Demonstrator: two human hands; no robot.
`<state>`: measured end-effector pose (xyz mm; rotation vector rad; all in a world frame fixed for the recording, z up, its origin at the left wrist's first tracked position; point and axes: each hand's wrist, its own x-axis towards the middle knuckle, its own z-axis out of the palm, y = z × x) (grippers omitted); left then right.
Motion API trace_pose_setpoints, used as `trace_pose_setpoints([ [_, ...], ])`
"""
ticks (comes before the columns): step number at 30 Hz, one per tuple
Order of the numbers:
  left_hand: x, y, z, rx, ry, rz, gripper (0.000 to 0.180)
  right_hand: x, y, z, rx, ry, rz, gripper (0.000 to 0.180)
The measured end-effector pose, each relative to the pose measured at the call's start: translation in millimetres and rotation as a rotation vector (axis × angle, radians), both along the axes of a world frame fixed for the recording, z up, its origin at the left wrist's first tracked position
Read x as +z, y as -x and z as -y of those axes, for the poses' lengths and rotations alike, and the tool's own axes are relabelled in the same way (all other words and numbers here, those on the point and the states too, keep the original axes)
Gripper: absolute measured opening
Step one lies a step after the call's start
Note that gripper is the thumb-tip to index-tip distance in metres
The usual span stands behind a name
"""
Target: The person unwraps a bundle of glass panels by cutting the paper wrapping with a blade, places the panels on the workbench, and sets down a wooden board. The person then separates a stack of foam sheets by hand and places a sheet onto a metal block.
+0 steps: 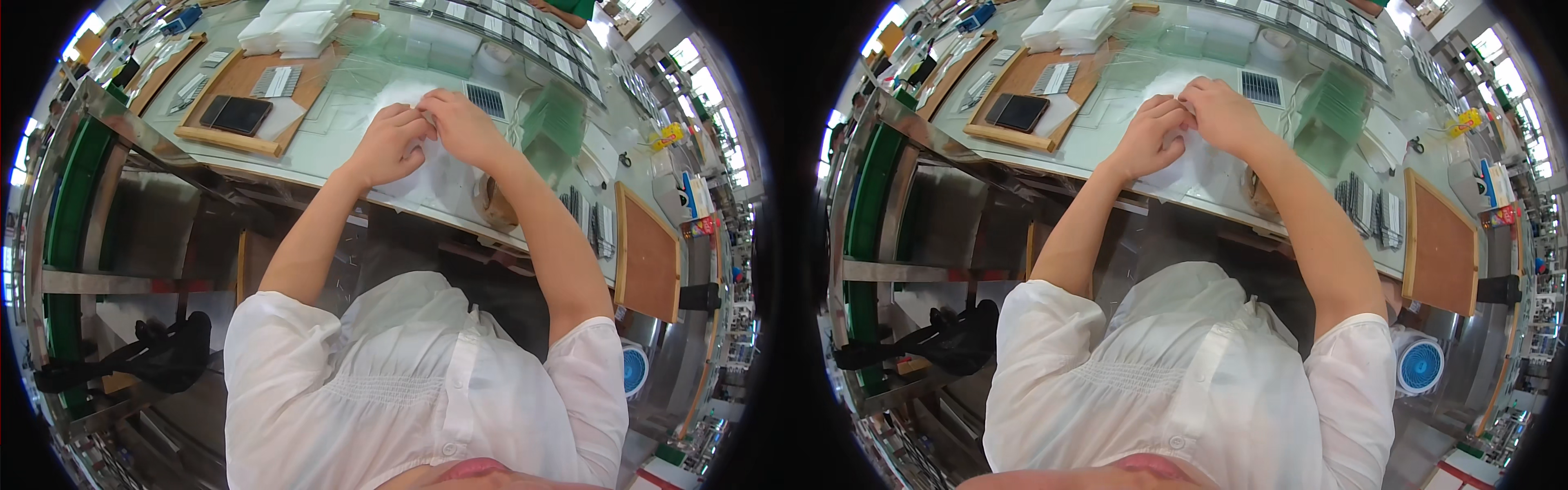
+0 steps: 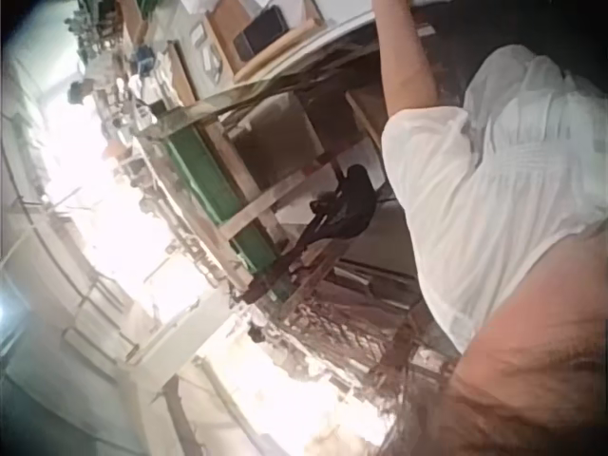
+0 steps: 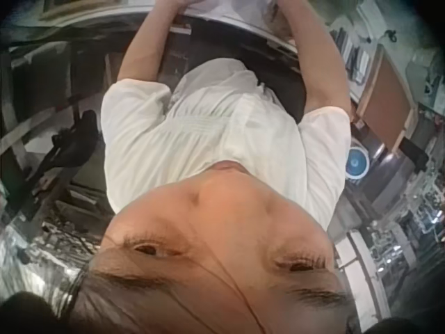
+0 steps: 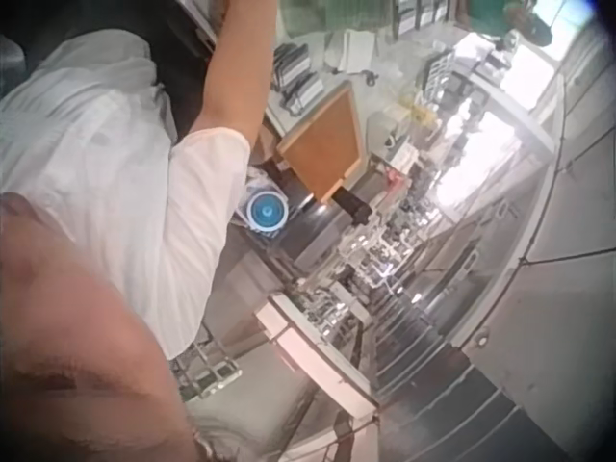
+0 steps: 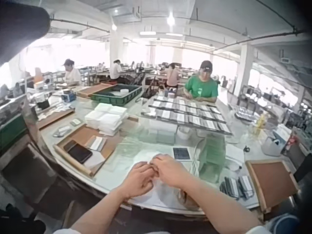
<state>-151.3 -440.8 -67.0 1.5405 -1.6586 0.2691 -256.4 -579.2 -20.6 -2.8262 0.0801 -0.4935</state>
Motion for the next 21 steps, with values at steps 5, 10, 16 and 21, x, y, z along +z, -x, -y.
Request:
trace_pose_setpoints([
  [5, 1.7, -0.3, -0.2, -0.003, -0.111, -0.106, 0.018, -6.1, 0.2, 7.8, 0.07, -0.074, 0.103, 0.021],
  [10, 7.3, 10.0, 7.6, 0.087, -0.036, 0.087, 0.018, 25.4, 43.0, -1.1, 0.007, -0.031, -0.011, 0.021],
  [16, 19.2, 8.1, -2.6, 0.066, -0.035, 0.11, 0.02, 53.8, 133.9, -1.6, -0.095, -0.105, 0.164, 0.022],
  [21, 17.4, 21.7, 2.2, 0.178, 0.074, 0.041, 0.023, 45.4, 179.7, 59.5, -0.543, -0.116, 0.165, 0.033],
])
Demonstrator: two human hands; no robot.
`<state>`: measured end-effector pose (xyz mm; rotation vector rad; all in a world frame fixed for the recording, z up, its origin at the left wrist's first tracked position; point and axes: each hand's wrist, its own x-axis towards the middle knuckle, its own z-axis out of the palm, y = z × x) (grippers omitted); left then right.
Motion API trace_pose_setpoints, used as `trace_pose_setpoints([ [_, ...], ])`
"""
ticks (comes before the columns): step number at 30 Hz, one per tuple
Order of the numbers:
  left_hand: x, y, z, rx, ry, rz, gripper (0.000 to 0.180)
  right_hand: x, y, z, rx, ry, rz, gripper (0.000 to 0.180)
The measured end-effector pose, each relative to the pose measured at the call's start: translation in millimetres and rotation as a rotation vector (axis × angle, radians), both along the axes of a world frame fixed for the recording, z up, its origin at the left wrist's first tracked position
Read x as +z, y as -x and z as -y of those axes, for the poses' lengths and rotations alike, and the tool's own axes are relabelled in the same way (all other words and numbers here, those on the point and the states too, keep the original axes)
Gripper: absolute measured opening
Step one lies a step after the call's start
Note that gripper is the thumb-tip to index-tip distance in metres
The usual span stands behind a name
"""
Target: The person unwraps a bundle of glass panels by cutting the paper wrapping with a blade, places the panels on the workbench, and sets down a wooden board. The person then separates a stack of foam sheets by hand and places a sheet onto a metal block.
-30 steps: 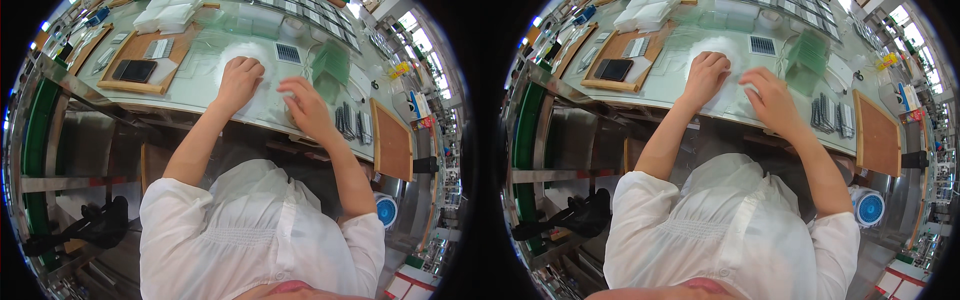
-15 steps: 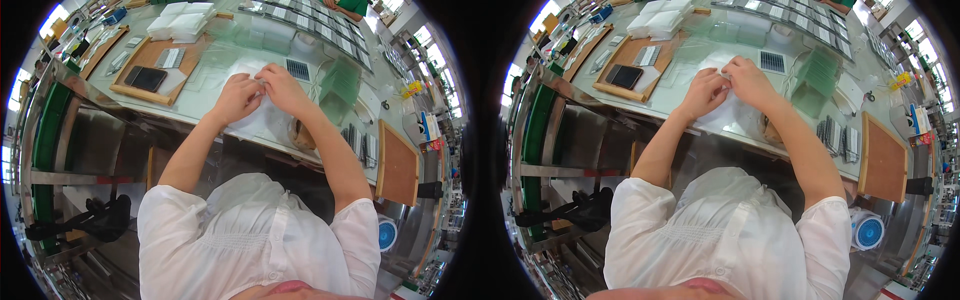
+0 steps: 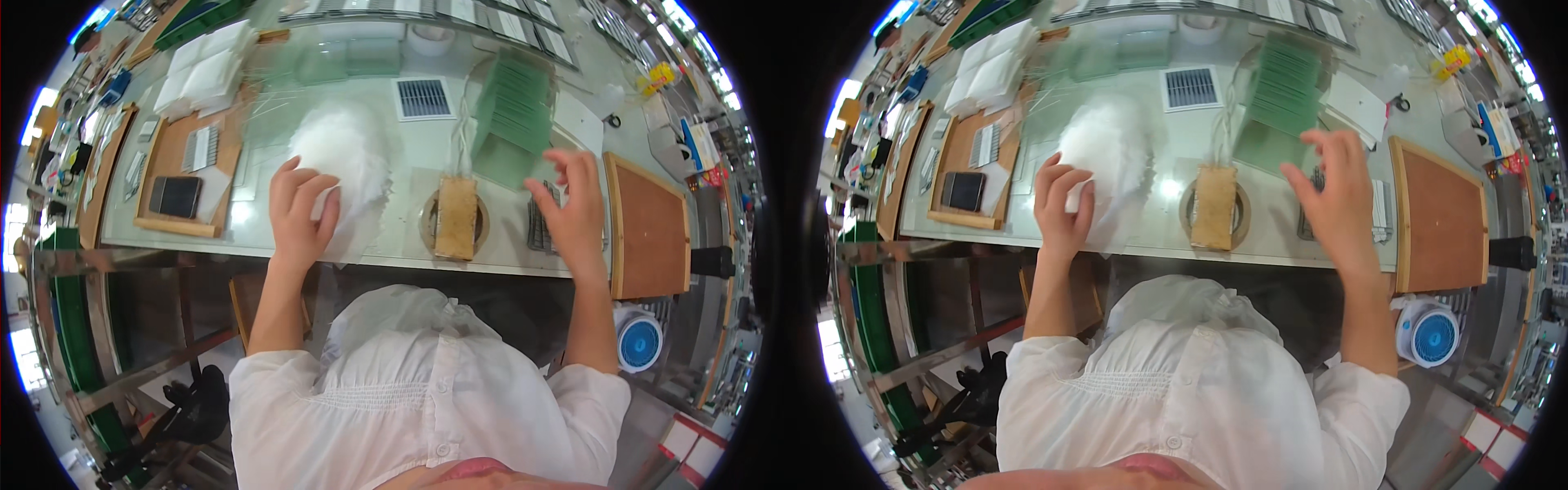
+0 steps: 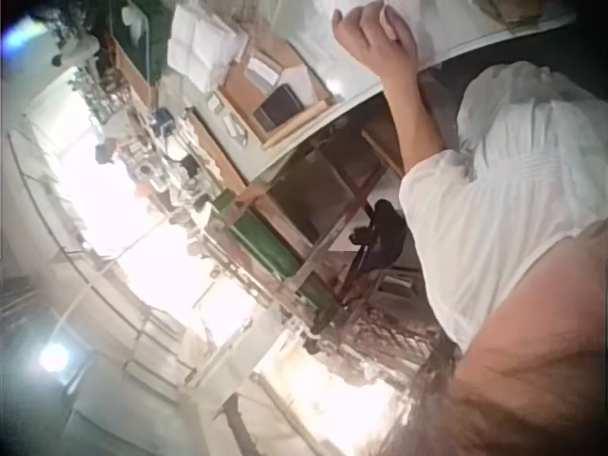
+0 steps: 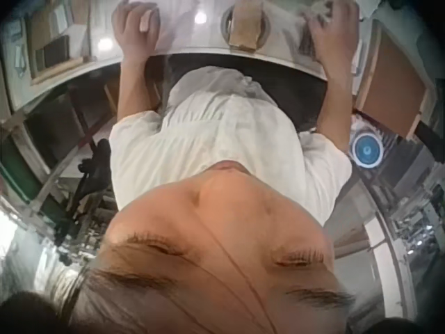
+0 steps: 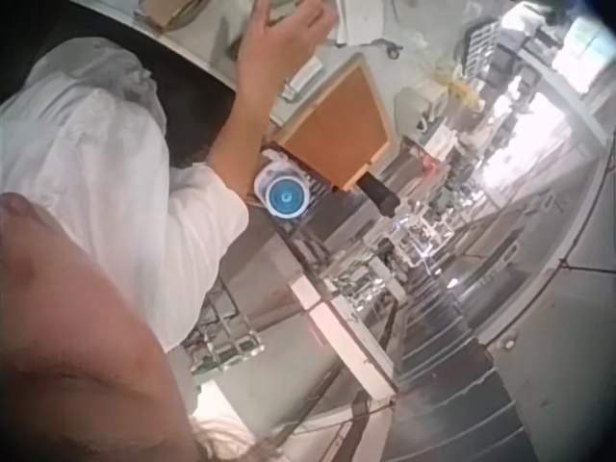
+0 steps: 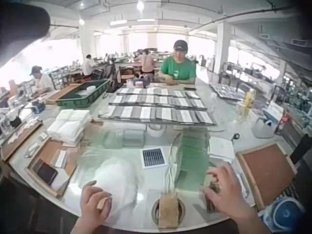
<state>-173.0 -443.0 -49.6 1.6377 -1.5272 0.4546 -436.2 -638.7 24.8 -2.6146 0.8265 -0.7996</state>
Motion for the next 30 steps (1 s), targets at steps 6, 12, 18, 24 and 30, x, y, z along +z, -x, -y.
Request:
trace_pose_setpoints([
  [6, -8.8, 30.0, -0.8, 0.104, 0.071, -0.063, 0.023, -26.3, -14.4, 57.3, 0.033, -0.012, -0.06, 0.035],
  [12, -5.5, 34.8, -7.8, 0.135, -0.059, 0.03, 0.027, -37.2, -15.5, 78.8, 0.226, -0.256, 0.154, 0.008],
  [18, -10.3, 30.5, -15.4, 0.116, -0.074, -0.002, 0.027, -36.3, -13.1, 66.3, 0.003, -0.67, 0.212, 0.011],
  [24, -15.0, -18.7, -52.9, 0.603, -0.008, -0.143, 0.021, -42.7, -12.5, 66.5, 0.102, -0.503, 0.2, 0.009],
  [30, -11.9, -132.1, -118.1, 1.081, -0.058, -0.09, 0.028, -42.3, -8.9, 69.1, 0.105, -0.533, 0.211, 0.01],
])
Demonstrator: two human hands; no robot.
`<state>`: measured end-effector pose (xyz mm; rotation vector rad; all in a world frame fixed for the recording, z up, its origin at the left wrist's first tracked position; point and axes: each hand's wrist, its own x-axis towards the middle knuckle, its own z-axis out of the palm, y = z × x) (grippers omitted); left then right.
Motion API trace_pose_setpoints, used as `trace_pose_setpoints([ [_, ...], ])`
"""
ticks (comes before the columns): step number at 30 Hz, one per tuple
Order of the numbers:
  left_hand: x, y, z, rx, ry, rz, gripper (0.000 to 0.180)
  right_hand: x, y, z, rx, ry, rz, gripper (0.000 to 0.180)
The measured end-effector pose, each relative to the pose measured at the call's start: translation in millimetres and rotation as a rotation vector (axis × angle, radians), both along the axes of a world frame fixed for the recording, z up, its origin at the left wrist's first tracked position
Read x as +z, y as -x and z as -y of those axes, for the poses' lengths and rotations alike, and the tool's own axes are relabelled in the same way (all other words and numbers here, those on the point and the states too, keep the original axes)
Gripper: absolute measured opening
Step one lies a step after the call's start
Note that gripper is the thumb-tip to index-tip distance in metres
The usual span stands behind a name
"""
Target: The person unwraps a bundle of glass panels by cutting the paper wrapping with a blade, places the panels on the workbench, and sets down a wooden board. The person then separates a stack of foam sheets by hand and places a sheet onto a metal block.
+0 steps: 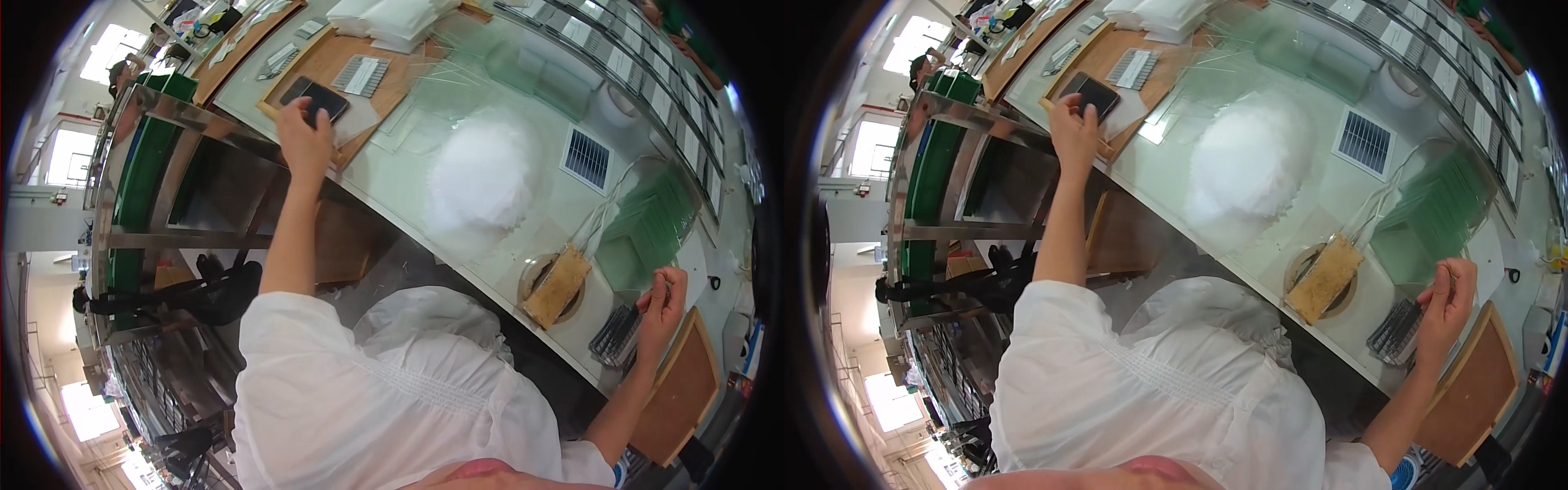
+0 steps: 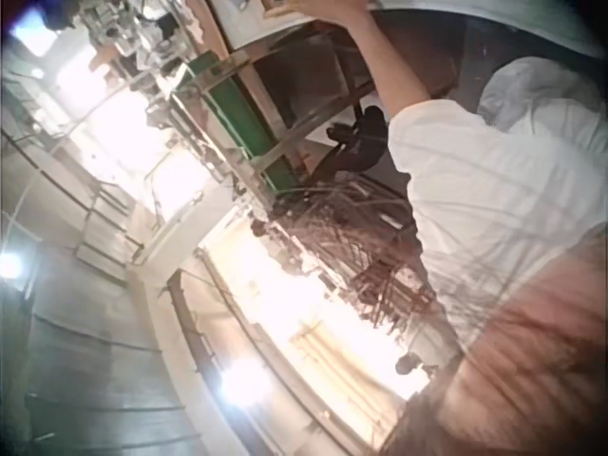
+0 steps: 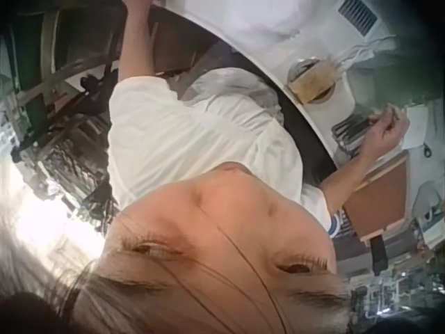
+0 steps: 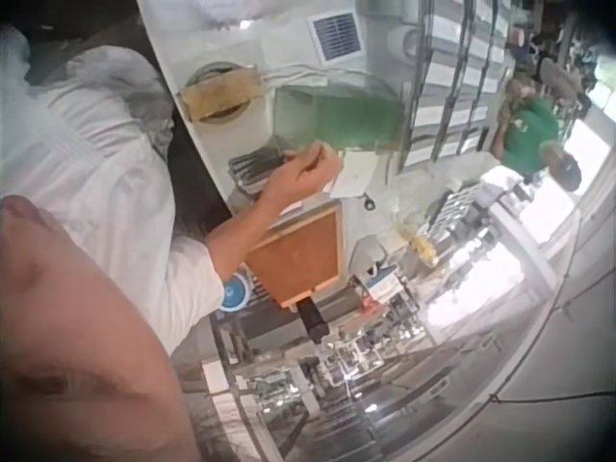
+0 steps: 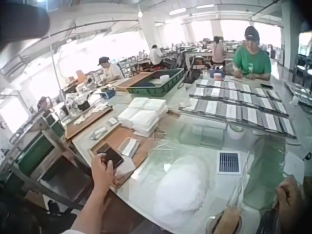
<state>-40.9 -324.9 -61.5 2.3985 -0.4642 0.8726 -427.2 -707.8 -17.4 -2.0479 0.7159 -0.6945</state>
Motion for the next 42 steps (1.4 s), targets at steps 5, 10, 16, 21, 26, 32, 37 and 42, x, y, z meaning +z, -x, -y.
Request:
trace_pose_setpoints([
  [5, 6.5, -48.0, -30.8, 0.223, -0.113, -0.035, 0.037, 0.9, 5.0, -1.5, 0.007, 0.053, 0.007, 0.01],
  [10, -22.5, -105.5, -55.7, 0.188, -0.352, -0.126, 0.048, 1.2, -2.5, 1.1, 0.025, 0.171, -0.008, 0.007],
  [16, -27.0, -129.9, -82.7, -0.009, -0.316, -0.148, 0.044, 10.5, -7.2, -4.8, 0.001, 0.12, 0.011, 0.008],
  [21, 3.8, -76.6, -32.4, -0.028, -0.212, 0.015, 0.037, 19.6, 3.7, -8.7, -0.012, 0.035, 0.08, 0.01],
  [26, 41.5, 68.9, 44.7, -0.432, 0.021, 0.109, 0.024, 37.2, 12.4, -51.5, 0.026, -0.242, 0.105, 0.011],
  [32, 22.4, 154.0, 104.1, -0.805, -0.063, -0.083, 0.035, -6.0, -3.1, -79.2, 0.226, -0.329, -0.069, 0.014],
  [37, 13.3, 165.7, 122.4, -0.781, -0.032, -0.126, 0.034, -12.9, -16.1, -89.7, 0.091, -0.025, -0.156, 0.018],
  [42, 9.0, 161.6, 128.7, -0.736, -0.042, -0.184, 0.032, -23.5, -19.0, -98.6, -0.028, 0.302, -0.176, 0.02],
])
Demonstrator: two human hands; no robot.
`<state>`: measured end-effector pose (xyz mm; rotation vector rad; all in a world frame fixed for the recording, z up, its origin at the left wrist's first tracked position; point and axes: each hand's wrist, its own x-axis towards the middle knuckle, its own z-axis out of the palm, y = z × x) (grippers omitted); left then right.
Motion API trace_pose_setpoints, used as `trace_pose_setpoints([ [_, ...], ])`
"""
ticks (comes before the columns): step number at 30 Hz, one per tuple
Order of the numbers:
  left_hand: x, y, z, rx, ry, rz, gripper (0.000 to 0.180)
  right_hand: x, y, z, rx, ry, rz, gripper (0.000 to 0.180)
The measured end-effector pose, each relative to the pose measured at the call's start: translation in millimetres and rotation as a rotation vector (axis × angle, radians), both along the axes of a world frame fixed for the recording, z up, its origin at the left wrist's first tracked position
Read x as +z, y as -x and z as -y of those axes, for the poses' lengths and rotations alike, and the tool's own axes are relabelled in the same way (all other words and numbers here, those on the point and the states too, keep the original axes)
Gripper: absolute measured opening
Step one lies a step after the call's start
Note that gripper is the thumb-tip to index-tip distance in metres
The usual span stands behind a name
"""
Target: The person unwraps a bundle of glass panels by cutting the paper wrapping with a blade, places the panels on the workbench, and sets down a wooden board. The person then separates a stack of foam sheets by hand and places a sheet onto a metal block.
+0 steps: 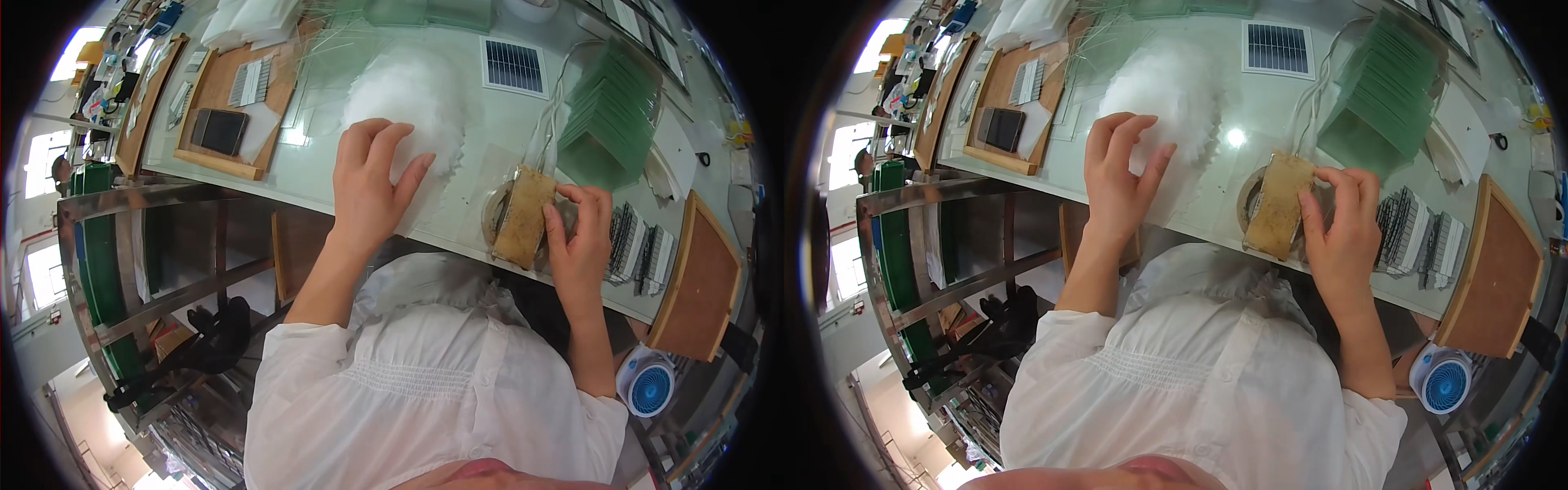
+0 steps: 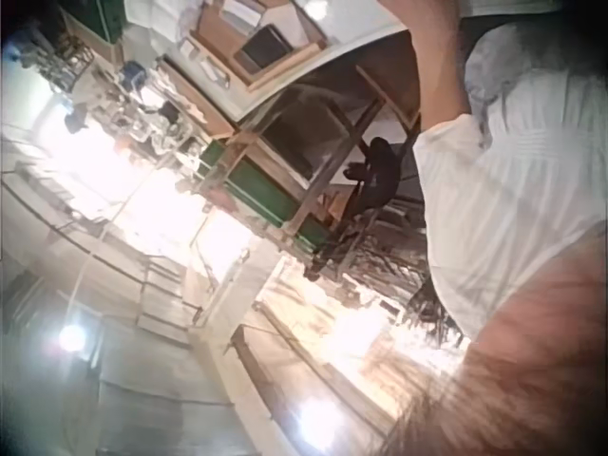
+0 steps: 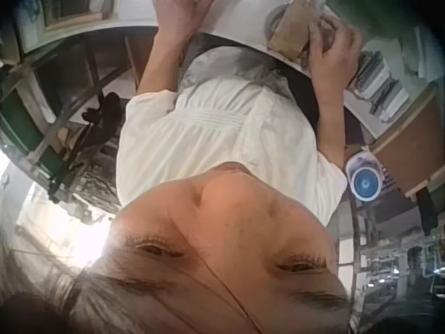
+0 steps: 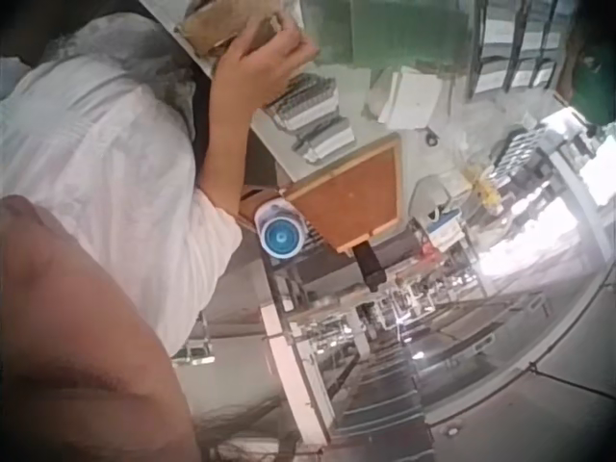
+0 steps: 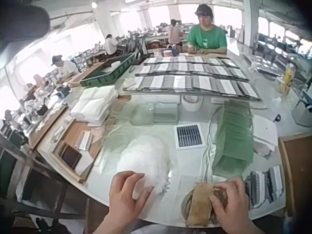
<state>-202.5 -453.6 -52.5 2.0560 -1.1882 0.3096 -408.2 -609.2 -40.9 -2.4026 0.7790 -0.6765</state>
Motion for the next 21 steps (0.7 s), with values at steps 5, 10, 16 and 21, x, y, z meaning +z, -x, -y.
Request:
trace_pose_setpoints([
  [5, 6.2, -4.7, 18.1, 0.068, -0.073, 0.08, 0.027, 8.9, 3.1, -6.9, -0.124, -0.019, 0.048, 0.019],
  [10, -0.5, -5.1, 26.2, 0.06, -0.075, 0.223, 0.017, 11.5, 17.0, -11.6, -0.072, -0.033, 0.154, 0.016],
  [16, 5.0, -0.9, 23.8, 0.032, -0.03, 0.068, 0.008, 10.9, 30.5, -13.6, -0.013, -0.044, 0.192, 0.011],
  [21, 14.5, -7.1, 8.1, -0.092, 0.04, -0.31, 0.01, 12.2, 32.5, -10.5, 0.03, -0.091, 0.228, 0.013],
])
